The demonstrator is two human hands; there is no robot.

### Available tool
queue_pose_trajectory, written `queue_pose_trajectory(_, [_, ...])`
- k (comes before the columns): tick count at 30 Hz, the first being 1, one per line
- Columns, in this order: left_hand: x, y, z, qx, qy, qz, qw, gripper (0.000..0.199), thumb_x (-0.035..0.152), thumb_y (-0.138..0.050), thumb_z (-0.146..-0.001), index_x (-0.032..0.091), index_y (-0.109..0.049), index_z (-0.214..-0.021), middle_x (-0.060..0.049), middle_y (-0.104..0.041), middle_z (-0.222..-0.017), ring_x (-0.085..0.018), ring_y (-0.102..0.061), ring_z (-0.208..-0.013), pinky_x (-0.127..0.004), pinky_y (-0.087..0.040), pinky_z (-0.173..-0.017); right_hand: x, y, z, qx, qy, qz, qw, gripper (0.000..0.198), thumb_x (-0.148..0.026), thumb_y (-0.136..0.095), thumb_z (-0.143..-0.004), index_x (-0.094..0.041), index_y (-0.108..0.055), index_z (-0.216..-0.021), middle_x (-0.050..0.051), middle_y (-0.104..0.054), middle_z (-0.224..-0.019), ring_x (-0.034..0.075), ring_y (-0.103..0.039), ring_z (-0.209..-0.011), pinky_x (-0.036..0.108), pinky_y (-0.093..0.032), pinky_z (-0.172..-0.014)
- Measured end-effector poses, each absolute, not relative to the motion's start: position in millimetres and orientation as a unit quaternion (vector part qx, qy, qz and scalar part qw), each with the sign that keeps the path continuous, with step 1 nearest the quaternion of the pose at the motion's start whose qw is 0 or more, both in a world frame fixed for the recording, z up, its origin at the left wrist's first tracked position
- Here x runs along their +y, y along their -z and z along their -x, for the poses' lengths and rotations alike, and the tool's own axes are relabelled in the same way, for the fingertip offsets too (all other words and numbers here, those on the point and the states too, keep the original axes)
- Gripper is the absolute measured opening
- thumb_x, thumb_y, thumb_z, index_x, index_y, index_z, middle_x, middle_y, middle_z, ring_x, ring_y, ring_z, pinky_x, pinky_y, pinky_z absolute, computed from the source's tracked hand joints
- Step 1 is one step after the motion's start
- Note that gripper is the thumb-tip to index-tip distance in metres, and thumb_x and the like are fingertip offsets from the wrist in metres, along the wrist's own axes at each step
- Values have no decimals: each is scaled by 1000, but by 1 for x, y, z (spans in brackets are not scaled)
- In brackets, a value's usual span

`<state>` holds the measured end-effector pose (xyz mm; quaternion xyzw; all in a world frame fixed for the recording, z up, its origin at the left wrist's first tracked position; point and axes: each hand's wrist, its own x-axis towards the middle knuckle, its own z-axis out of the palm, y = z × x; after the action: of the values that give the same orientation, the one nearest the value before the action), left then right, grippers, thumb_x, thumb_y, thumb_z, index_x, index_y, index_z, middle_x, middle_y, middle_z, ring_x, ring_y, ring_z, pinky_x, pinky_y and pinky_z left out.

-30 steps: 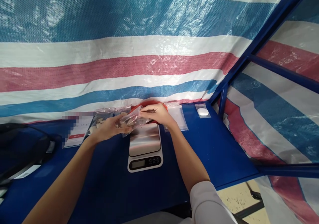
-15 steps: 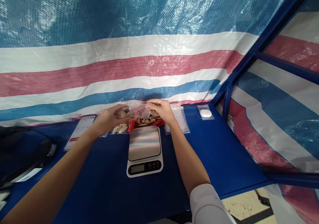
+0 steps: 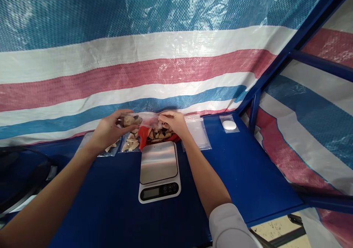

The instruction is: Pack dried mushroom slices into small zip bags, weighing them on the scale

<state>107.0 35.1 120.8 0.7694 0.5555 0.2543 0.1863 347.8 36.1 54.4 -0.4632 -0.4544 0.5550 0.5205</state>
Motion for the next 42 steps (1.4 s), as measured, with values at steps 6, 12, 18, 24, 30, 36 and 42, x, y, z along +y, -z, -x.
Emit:
queue_pose_trajectory(6, [41, -123, -99, 545, -230, -784, 187, 76, 78, -65, -72, 25, -66, -127, -6, -74, -97, -21, -65, -76, -30, -50, -69, 41, -45, -340, -477, -521, 486, 514, 14, -32, -75, -74, -19, -76, -81, 1, -73, -78, 15, -67, -71, 28, -61, -68])
queue_pose_trajectory(12, [41, -118, -101, 528, -248, -765, 276, 79, 80, -64, -74, 22, -69, -127, -10, -75, -118, -28, -68, -98, -34, -55, -81, 42, -36, -344, -522, -480, 509, 488, 12, -30, -69, -77, -20, -76, -79, 0, -70, -69, 14, -64, -63, 27, -57, -66])
queue_pose_trajectory(18, [38, -128, -112, 513, -284, -743, 323, 70, 79, -64, -76, 22, -78, -115, -8, -76, -120, -32, -69, -110, -37, -58, -90, 42, -34, -347, -520, -477, 518, 484, 15, -32, -68, -76, -19, -74, -79, -1, -66, -63, 14, -60, -58, 26, -53, -60])
queue_pose_trajectory(24, [43, -130, -119, 527, -324, -718, 318, 55, 70, -74, -70, 20, -82, -94, -8, -80, -104, -30, -72, -100, -37, -58, -89, 42, -33, -348, -521, -471, 529, 476, 14, -32, -70, -76, -20, -76, -78, 0, -65, -61, 15, -61, -60, 28, -55, -64])
queue_pose_trajectory(30, [46, -135, -126, 534, -325, -709, 327, 49, 66, -78, -66, 22, -82, -88, -6, -80, -93, -27, -72, -92, -34, -58, -81, 40, -39, -350, -486, -523, 500, 490, 13, -32, -72, -73, -19, -75, -74, 0, -66, -64, 15, -62, -63, 28, -57, -66])
queue_pose_trajectory(36, [48, -134, -119, 528, -310, -718, 332, 48, 69, -71, -73, 24, -81, -84, -5, -79, -88, -25, -71, -88, -31, -57, -75, 39, -42, -354, -460, -535, 513, 489, 13, -31, -74, -71, -18, -76, -74, 0, -66, -64, 14, -61, -62, 27, -56, -63])
queue_pose_trajectory(42, [53, -141, -126, 514, -313, -752, 271, 38, 57, -65, -82, 21, -78, -78, -3, -75, -77, -20, -66, -74, -29, -52, -70, 39, -43, -352, -460, -548, 498, 491, 15, -33, -75, -71, -18, -75, -73, -1, -66, -63, 13, -60, -61, 26, -56, -63])
